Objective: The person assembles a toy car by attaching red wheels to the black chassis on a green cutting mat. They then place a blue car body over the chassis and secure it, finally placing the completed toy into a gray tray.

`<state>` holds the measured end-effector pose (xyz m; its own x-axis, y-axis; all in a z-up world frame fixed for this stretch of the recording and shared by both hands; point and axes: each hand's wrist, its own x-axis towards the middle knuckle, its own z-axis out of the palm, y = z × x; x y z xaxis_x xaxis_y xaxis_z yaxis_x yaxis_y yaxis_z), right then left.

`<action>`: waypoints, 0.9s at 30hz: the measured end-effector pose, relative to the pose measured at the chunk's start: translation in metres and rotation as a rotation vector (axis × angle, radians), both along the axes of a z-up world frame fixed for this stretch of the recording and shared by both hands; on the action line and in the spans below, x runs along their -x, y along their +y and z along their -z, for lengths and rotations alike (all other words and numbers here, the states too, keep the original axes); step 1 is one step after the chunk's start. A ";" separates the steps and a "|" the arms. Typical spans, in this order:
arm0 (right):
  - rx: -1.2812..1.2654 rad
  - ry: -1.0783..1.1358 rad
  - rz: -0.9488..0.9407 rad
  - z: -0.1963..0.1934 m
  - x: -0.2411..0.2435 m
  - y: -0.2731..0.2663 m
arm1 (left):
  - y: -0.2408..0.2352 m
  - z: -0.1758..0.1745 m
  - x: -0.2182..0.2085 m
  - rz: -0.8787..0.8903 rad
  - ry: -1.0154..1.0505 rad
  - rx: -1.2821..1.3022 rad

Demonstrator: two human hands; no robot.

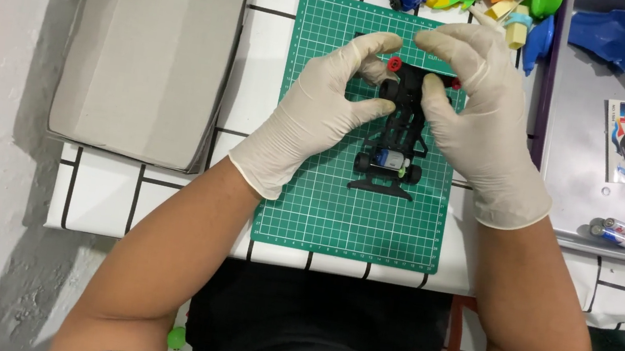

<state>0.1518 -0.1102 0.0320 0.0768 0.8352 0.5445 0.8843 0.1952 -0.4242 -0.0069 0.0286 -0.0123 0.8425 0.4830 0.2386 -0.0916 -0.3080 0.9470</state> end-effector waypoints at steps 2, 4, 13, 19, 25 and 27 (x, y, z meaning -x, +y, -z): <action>0.015 0.016 -0.024 0.001 0.004 0.002 | 0.000 0.003 -0.001 -0.007 0.003 -0.002; 0.029 0.028 -0.046 0.000 0.005 0.002 | 0.001 0.003 -0.001 -0.012 0.002 -0.005; -0.055 0.008 0.053 0.003 0.002 0.001 | 0.010 0.012 0.000 -0.058 0.218 -0.384; -0.078 0.003 0.040 0.007 -0.002 0.001 | 0.013 0.027 -0.005 -0.164 0.351 -0.584; -0.078 0.025 0.028 0.007 -0.001 0.001 | 0.008 0.024 -0.010 -0.199 0.447 -0.789; -0.081 0.034 0.018 0.008 -0.001 0.002 | 0.008 0.021 -0.009 -0.200 0.376 -0.831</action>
<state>0.1529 -0.1082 0.0245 0.1109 0.7868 0.6072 0.8730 0.2148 -0.4379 0.0018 0.0366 -0.0328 0.8542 0.4240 0.3008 0.3042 -0.8769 0.3721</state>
